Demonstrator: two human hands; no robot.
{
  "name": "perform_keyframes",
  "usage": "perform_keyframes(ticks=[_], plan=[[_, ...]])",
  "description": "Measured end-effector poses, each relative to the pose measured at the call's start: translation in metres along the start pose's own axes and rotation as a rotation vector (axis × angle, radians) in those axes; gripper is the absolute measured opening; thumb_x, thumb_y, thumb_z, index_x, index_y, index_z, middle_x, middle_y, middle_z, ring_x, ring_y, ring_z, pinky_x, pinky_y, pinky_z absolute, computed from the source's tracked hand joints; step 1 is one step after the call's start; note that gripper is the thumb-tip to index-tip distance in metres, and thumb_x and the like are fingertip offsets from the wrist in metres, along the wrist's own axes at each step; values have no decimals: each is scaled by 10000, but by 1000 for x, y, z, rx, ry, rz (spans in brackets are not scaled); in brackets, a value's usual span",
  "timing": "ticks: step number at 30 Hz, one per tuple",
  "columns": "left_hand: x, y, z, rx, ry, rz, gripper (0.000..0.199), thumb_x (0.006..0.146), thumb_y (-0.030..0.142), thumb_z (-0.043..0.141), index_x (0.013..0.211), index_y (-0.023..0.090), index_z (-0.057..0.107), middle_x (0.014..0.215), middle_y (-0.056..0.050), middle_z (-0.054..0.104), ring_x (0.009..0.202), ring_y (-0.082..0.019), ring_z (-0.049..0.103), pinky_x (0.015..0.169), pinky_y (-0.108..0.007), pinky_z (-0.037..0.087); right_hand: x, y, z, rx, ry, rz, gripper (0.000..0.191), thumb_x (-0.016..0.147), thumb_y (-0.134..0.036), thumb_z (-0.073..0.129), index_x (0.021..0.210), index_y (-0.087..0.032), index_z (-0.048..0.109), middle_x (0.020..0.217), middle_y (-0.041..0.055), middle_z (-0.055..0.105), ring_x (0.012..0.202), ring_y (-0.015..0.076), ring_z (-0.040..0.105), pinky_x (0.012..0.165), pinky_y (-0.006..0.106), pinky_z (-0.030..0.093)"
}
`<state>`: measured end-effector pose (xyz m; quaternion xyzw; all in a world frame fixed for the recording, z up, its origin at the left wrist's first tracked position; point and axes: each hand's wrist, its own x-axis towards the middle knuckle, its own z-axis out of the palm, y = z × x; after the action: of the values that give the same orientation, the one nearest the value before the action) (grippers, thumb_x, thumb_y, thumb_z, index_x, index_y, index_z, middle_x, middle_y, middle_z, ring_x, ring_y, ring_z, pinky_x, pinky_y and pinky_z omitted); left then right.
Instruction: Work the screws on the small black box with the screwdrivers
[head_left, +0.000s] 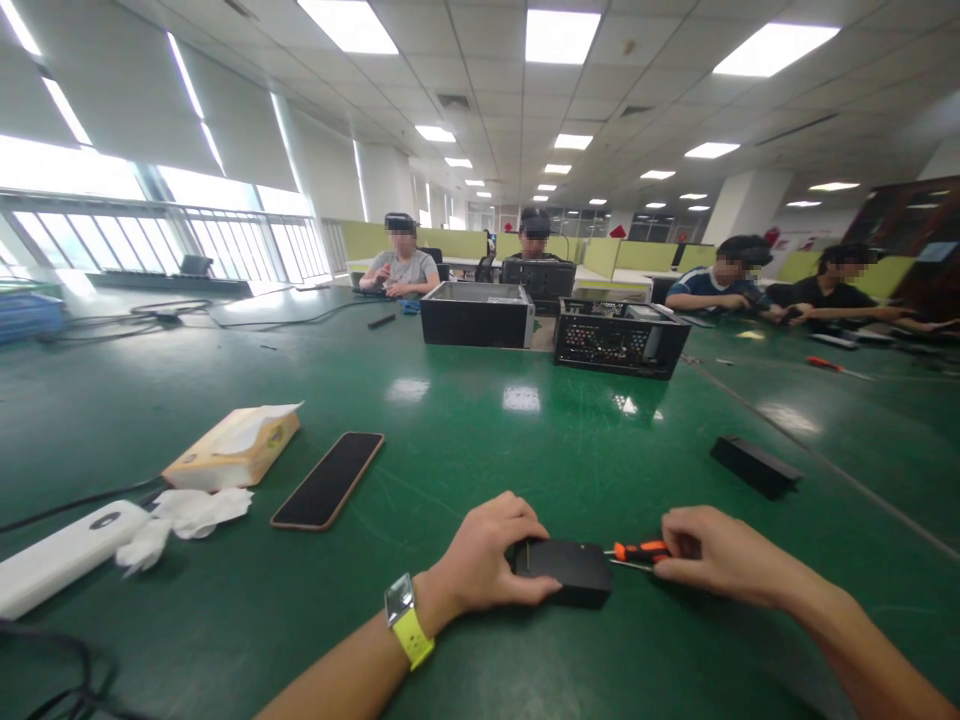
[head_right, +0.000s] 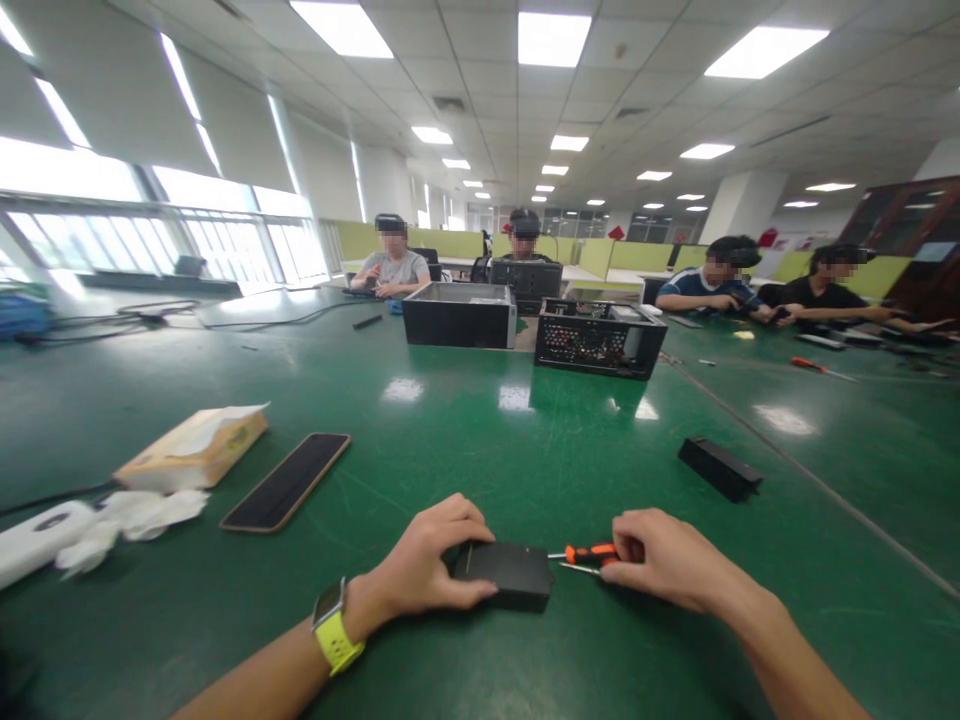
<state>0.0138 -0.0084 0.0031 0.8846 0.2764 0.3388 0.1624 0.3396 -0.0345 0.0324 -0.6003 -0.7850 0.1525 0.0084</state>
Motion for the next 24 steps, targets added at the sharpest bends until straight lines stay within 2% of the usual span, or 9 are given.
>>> perform_keyframes(ticks=[5, 11, 17, 20, 24], plan=[[0, -1, 0, -10, -12, -8, 349, 664, 388, 825, 917, 170, 725, 882, -65, 681, 805, -212, 604, 712, -305, 494, -5, 0, -1, -29, 10, 5, 208, 714, -408, 717, 755, -230, 617, 864, 13, 667, 768, 215, 595, 623, 281, 344], [-1, -2, 0, -12, -22, -18, 353, 679, 415, 813, 930, 182, 727, 888, -66, 684, 817, -216, 605, 718, -307, 497, -12, -7, 0, -121, 4, 28, 53, 729, -293, 644, 749, -248, 664, 857, 31, 691, 763, 239, 619, 626, 304, 346], [0, -1, 0, -12, -16, -14, 359, 669, 390, 831, 932, 167, 729, 882, -67, 686, 811, -218, 608, 723, -316, 501, -8, -10, 1, -67, 48, -12, 129, 800, -357, 611, 767, -232, 621, 820, 27, 663, 724, 210, 595, 620, 297, 368], [0, 0, 0, -11, -18, -14, 358, 668, 386, 835, 927, 163, 729, 883, -69, 686, 809, -218, 608, 721, -316, 503, 0, -7, 5, -30, 110, -53, 123, 826, -340, 586, 877, -235, 623, 891, 31, 652, 755, 200, 593, 657, 299, 401], [0, 0, 0, -13, -17, -15, 364, 668, 398, 834, 926, 164, 727, 887, -70, 687, 809, -218, 608, 718, -317, 505, 8, 7, 7, 51, 72, -65, 165, 815, -375, 618, 878, -227, 655, 904, 39, 664, 794, 212, 602, 700, 307, 430]])
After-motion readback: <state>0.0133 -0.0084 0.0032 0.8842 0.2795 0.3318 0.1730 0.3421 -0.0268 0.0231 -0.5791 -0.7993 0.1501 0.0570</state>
